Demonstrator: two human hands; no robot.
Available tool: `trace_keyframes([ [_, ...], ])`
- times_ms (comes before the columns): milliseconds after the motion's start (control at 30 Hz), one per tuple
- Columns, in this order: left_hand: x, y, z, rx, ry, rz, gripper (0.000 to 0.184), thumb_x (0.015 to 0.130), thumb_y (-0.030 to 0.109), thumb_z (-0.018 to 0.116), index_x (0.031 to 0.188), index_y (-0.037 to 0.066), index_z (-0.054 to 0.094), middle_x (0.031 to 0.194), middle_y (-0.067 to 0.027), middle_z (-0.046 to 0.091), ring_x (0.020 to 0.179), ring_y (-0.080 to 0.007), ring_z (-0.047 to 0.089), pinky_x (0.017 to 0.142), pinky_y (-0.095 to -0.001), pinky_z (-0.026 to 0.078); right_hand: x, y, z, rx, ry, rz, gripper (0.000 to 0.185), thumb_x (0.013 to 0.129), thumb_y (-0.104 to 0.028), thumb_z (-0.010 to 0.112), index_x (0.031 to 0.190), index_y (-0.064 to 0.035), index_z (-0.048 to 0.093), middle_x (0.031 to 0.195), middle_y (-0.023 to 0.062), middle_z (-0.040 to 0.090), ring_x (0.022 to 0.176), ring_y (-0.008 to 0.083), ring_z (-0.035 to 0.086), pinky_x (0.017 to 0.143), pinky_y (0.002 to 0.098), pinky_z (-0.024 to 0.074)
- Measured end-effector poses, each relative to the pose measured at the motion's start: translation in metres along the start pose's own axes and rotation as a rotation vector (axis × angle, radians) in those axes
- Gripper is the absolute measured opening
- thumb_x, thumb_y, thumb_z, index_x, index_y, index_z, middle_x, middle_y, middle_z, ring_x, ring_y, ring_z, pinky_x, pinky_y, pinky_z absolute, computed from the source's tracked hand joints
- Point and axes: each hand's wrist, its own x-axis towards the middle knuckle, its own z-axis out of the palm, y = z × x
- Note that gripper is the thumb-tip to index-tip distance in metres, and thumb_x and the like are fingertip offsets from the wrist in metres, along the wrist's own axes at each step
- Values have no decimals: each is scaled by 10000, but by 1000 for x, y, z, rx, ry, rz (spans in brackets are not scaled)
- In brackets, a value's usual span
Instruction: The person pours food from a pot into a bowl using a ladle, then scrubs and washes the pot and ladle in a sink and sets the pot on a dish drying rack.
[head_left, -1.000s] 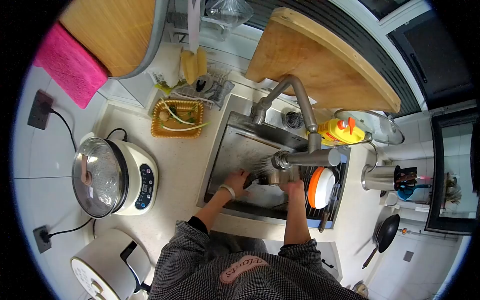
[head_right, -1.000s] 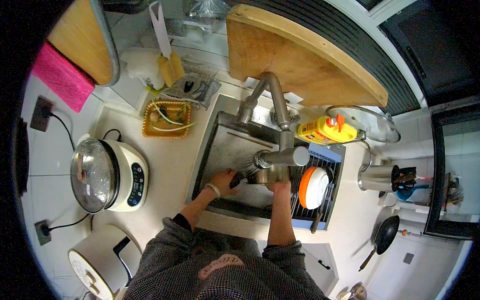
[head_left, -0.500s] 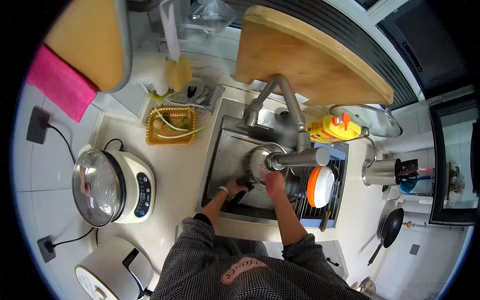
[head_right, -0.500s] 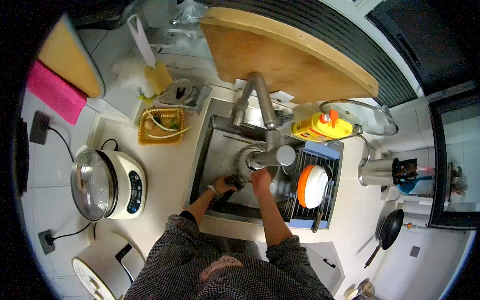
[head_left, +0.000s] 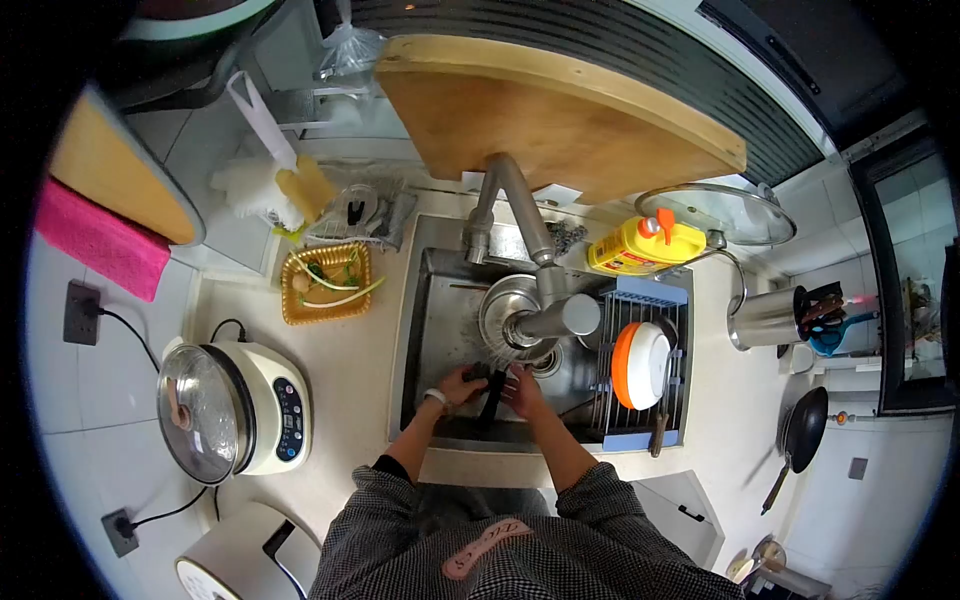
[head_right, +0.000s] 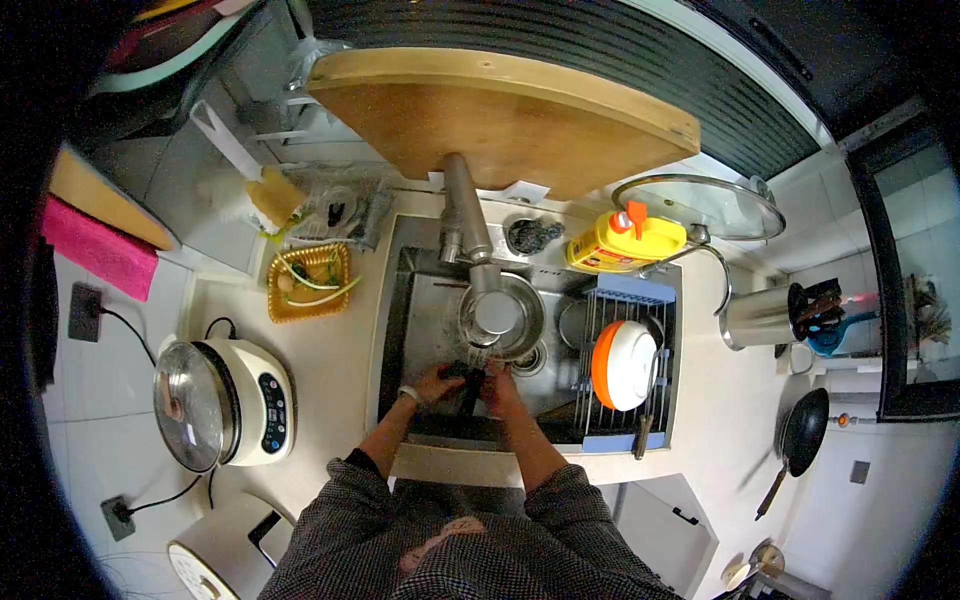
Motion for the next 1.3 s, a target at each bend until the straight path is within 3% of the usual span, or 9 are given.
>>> trace_keyframes([
  [200, -55, 82, -28, 43, 70, 132, 724, 778, 432, 610, 1270, -50, 388, 1179, -195, 531, 1043, -282, 539, 875, -337, 428, -26, -7, 3, 58, -136, -32, 417, 821, -224, 603, 1150, -103, 376, 909, 145, 548, 762, 250, 565, 648, 370, 482],
  [267, -45, 77, -22, -89, 139, 213, 702, 797, 425, 574, 1277, -48, 377, 1219, -200, 491, 1084, -287, 501, 913, -343, 392, -26, -12, -5, -209, -139, -146, 245, 823, -158, 577, 989, -55, 428, 709, 104, 548, 538, 217, 535, 486, 327, 450],
  [400, -6, 58, 1, -62, 113, 394, 628, 836, 341, 482, 1318, -23, 308, 1319, -210, 363, 1207, -323, 358, 1015, -372, 259, -4, -7, -39, -669, 39, -478, 187, 822, -111, 559, 942, -27, 442, 593, 73, 512, 465, 195, 512, 419, 306, 410],
  [600, -8, 88, 78, 478, 295, 519, 510, 870, 249, 478, 1274, -21, 323, 1288, -249, 371, 1178, -407, 366, 991, -460, 284, -66, -15, -9, -1573, 362, -697, 308, 845, -218, 459, 1061, 0, 492, 715, 229, 603, 664, 398, 605, 565, 486, 471],
  [667, -20, 112, 76, 410, 139, 187, 489, 891, 300, 447, 1248, -25, 366, 1251, -248, 412, 1094, -430, 440, 925, -500, 344, -80, -21, -1, -1645, 406, -650, 321, 842, -217, 462, 1074, 3, 485, 712, 217, 607, 661, 386, 609, 566, 472, 481],
  [767, -11, 126, 73, 474, 137, 146, 456, 909, 345, 404, 1162, -31, 448, 1197, -237, 469, 1017, -417, 500, 875, -493, 402, -91, -30, 9, -1785, 417, -573, 353, 830, -210, 475, 1104, 12, 469, 721, 198, 615, 660, 361, 618, 568, 449, 497],
  [1033, 104, 87, 50, 457, 270, 278, 493, 895, 423, 409, 1075, -27, 497, 1018, -219, 521, 891, -366, 514, 801, -459, 419, -116, -31, 21, -1871, 419, -617, 420, 790, -146, 513, 1165, 25, 436, 799, 183, 626, 691, 319, 634, 578, 417, 516],
  [1200, 35, 93, 71, 730, 772, 578, 533, 885, 479, 413, 1013, -24, 531, 890, -206, 559, 800, -330, 524, 749, -435, 431, -126, -50, 32, -1866, 343, -434, 375, 788, -172, 534, 1122, -6, 496, 834, 178, 630, 771, 336, 633, 650, 410, 517],
  [1300, 8, 92, 46, 521, 247, 348, 523, 892, 465, 416, 1011, -31, 532, 1011, -274, 560, 949, -432, 519, 818, -443, 415, -117, -47, 12, -1715, 358, -395, 345, 790, -210, 539, 1105, -68, 535, 876, 181, 630, 824, 344, 620, 715, 424, 497],
])
